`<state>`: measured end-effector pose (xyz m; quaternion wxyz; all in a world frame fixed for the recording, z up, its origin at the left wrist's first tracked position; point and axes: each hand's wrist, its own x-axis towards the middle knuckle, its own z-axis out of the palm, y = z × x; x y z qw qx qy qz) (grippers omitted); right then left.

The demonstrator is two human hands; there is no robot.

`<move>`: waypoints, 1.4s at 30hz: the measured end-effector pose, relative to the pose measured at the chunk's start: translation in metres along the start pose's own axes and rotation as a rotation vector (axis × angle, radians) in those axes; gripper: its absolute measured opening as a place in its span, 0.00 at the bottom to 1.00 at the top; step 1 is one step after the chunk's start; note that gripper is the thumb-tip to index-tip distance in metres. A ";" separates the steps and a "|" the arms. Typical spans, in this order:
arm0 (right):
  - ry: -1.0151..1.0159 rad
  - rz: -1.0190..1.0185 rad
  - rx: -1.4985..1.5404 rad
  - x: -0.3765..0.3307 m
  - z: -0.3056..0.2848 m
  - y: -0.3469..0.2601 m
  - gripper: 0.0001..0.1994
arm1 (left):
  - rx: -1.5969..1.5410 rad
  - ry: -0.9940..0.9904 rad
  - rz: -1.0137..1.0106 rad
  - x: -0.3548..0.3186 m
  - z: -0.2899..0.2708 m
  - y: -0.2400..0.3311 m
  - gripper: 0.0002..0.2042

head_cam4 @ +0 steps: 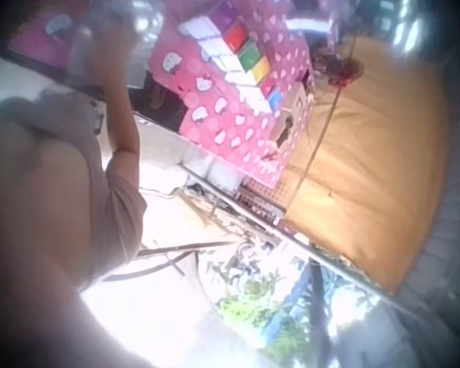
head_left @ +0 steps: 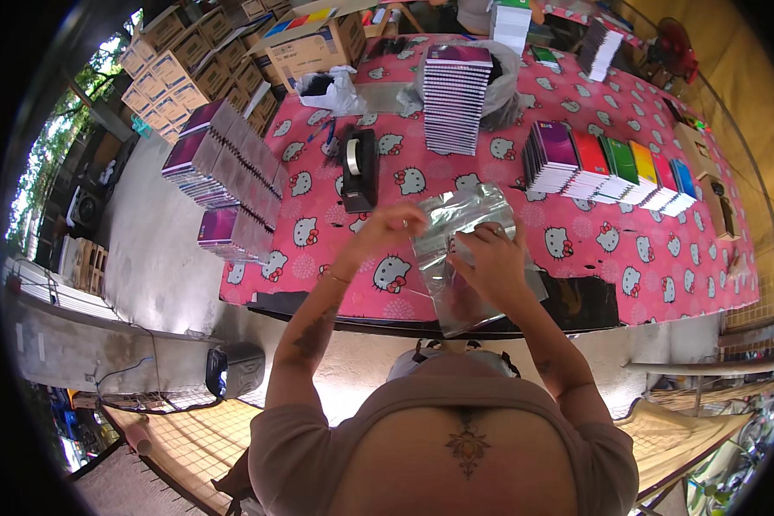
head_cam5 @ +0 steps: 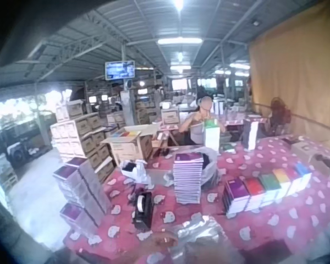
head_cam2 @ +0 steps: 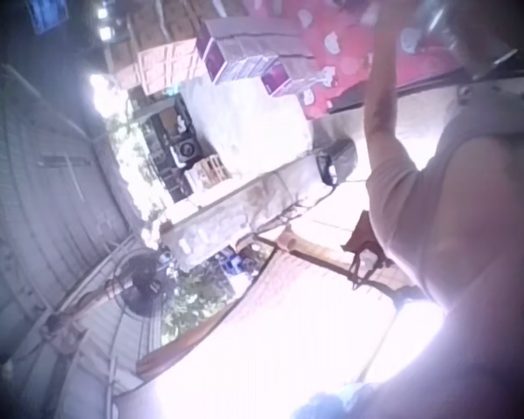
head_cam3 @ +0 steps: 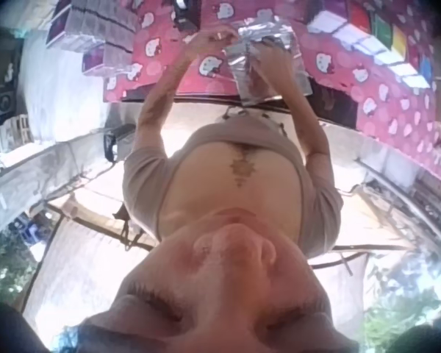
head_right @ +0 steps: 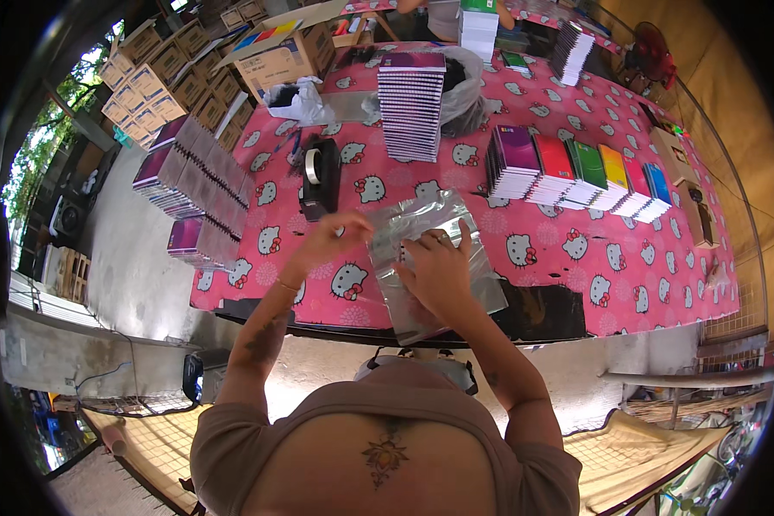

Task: The person wraps individual small notebooks in silver foil packaging, secures the foil with adhesive tape, and then sorts the packaged notebooks by color into different stacks on a table.

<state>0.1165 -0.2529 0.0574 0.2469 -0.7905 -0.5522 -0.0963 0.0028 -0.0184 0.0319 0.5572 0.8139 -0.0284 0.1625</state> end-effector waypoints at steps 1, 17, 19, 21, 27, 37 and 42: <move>-0.026 -0.017 0.000 0.002 0.000 -0.002 0.20 | 0.007 -0.035 -0.003 0.005 0.011 0.003 0.09; -0.062 -0.068 0.330 -0.055 0.014 0.090 0.32 | 0.401 -0.107 0.254 0.051 0.045 0.025 0.06; -0.100 -0.199 0.201 -0.050 0.025 0.086 0.32 | 0.490 -0.117 0.329 0.060 0.055 0.025 0.04; -0.134 -0.179 0.252 -0.049 0.032 0.083 0.31 | 0.585 -0.113 0.430 0.066 0.067 0.014 0.03; -0.065 -0.095 0.612 -0.052 0.040 0.079 0.23 | 0.523 0.134 0.141 0.057 0.099 -0.023 0.28; -0.302 0.311 1.304 0.012 0.060 0.116 0.22 | 1.003 -0.120 0.388 0.029 0.086 0.068 0.26; -0.391 0.395 1.109 0.015 0.053 0.102 0.16 | 0.460 -0.017 0.170 0.018 0.066 0.065 0.29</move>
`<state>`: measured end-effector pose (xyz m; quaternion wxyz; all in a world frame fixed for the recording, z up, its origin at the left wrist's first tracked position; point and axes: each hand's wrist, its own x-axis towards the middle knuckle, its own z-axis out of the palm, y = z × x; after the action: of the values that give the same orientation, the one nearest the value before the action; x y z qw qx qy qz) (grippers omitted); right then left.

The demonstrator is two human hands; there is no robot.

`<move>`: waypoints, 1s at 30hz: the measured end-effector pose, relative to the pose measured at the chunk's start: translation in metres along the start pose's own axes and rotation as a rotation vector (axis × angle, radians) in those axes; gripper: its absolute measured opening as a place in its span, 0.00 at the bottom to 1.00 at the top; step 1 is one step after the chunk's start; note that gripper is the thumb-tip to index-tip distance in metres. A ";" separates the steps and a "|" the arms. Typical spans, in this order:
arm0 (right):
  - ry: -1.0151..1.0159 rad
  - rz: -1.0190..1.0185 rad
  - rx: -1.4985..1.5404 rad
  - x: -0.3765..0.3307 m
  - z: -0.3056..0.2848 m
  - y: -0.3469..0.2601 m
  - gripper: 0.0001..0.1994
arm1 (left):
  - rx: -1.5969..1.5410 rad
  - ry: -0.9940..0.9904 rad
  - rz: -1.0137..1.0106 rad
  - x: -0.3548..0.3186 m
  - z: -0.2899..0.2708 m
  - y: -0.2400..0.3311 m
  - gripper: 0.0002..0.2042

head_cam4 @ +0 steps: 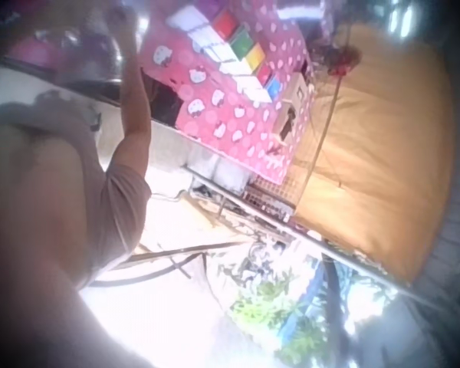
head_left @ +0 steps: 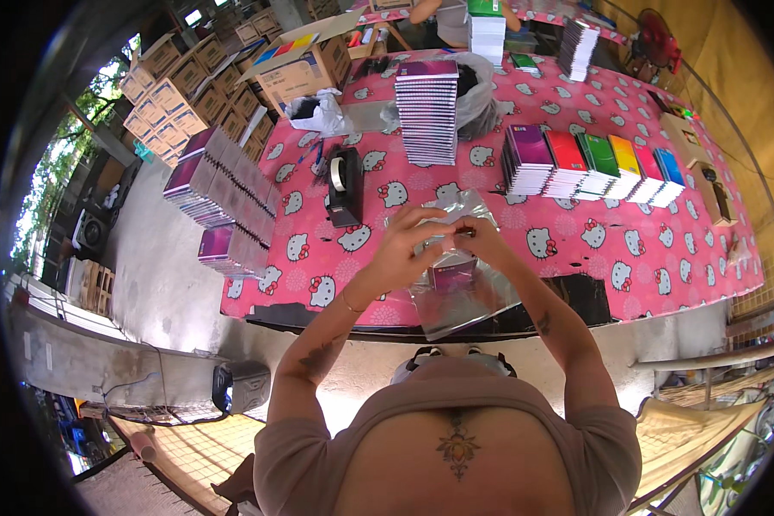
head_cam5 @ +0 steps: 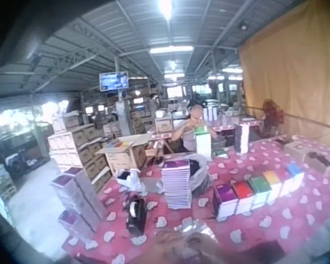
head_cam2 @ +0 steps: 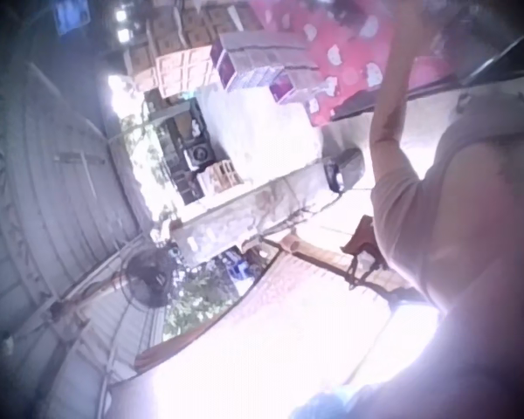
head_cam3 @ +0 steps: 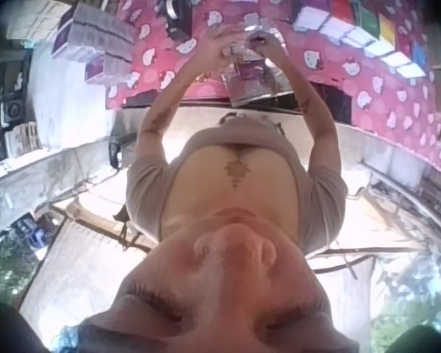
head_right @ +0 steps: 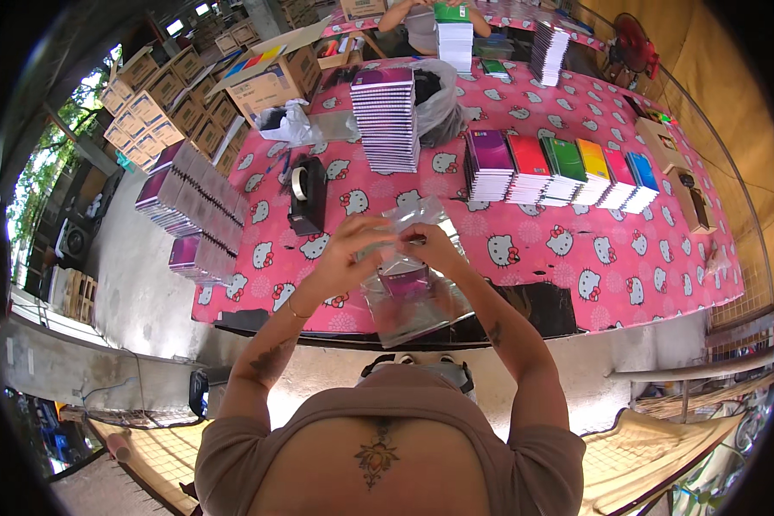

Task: The person wraps individual small notebooks in silver foil packaging, secures the foil with adhesive tape, and then sorts the packaged notebooks by color into different stacks on a table.

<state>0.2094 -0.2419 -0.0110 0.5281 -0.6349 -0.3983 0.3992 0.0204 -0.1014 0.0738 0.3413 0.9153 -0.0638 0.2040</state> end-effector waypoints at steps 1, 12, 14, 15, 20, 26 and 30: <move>0.021 0.012 -0.024 0.000 -0.001 0.003 0.15 | 0.081 0.035 -0.023 0.000 0.007 0.002 0.31; -0.012 -0.519 -0.611 -0.056 -0.004 -0.013 0.30 | 0.368 -0.044 -0.003 -0.036 0.052 -0.017 0.31; 0.060 -0.684 -0.715 -0.056 -0.002 0.010 0.28 | 0.387 0.009 0.091 -0.036 0.061 -0.020 0.25; 0.096 -0.771 -0.766 -0.056 0.000 0.013 0.26 | 0.401 0.039 0.139 -0.033 0.061 -0.019 0.21; 0.219 -0.679 -0.654 -0.065 0.020 0.008 0.19 | 0.123 0.007 -0.087 -0.027 0.051 -0.026 0.15; 0.260 -0.366 -0.470 -0.068 0.026 -0.011 0.25 | 0.405 -0.057 -0.296 0.004 0.060 -0.003 0.25; 0.193 -0.227 -0.158 -0.048 0.012 0.011 0.25 | 0.441 0.233 0.013 0.001 0.062 -0.052 0.29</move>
<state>0.1812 -0.2836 -0.0192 0.5539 -0.6609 -0.4449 0.2417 0.0552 -0.1023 0.0012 0.1371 0.9376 0.0163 0.3192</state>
